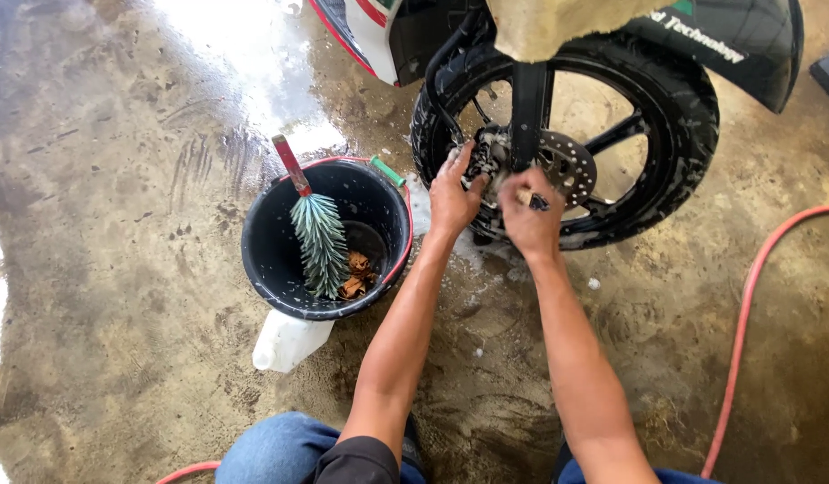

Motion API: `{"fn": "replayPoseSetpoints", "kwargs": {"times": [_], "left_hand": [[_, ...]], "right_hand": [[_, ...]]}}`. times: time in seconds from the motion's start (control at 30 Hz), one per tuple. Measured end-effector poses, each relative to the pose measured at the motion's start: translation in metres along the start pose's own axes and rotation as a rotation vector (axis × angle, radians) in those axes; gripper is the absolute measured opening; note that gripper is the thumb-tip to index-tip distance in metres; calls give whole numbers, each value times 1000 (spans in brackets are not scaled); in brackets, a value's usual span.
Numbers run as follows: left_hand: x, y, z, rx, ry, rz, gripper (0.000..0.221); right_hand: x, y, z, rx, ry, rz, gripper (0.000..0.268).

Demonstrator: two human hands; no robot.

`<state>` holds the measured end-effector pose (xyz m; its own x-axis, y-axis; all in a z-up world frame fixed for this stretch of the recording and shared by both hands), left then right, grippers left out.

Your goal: The person scrubs the front wheel and brake disc of a motorcycle using a small brush and soapy water. They dip the brush into a bucket to reload soap and continue scrubbing the wheel spokes and brake components.

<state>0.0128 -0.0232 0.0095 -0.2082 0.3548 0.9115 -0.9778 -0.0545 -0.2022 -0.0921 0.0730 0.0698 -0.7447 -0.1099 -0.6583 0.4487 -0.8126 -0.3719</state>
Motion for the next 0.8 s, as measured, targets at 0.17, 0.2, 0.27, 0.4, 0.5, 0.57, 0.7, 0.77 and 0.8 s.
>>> {"fn": "replayPoseSetpoints", "kwargs": {"times": [0.17, 0.2, 0.27, 0.4, 0.5, 0.57, 0.7, 0.77, 0.8], "left_hand": [[-11, 10, -1, -3, -26, 30, 70], [-14, 12, -1, -4, -23, 32, 70], [-21, 17, -5, -37, -45, 84, 73], [18, -2, -3, -30, -72, -11, 66], [17, 0, -5, -32, -84, 19, 67], [28, -8, -4, -49, -85, -41, 62], [12, 5, -4, -51, -86, 39, 68], [19, 7, -6, -36, -99, 22, 67], [23, 10, -9, -38, -98, 20, 67]], "right_hand": [[-3, 2, -19, -125, -104, 25, 8], [-3, -3, -14, -122, -102, 28, 8], [0, -16, -4, -103, -23, -51, 12], [-36, -48, 19, 148, -28, -39, 5], [-11, -43, 0, 266, -37, -3, 4], [8, -45, -14, 345, 61, -116, 7], [-9, -53, 8, 401, 41, -129, 9], [-27, -54, 29, 363, -36, -40, 7], [-17, -63, 34, 365, -36, -41, 7]]}}
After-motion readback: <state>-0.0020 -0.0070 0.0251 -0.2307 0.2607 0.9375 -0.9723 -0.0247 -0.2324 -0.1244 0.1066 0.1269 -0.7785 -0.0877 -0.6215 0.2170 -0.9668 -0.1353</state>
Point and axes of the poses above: each hand's wrist, its own z-axis towards the middle knuckle, its own y-axis out of the palm, x = y × z, the point moved 3 cm from there along z, towards the middle knuckle, and after that the axes turned 15 degrees about x, right-handed, at the moved point
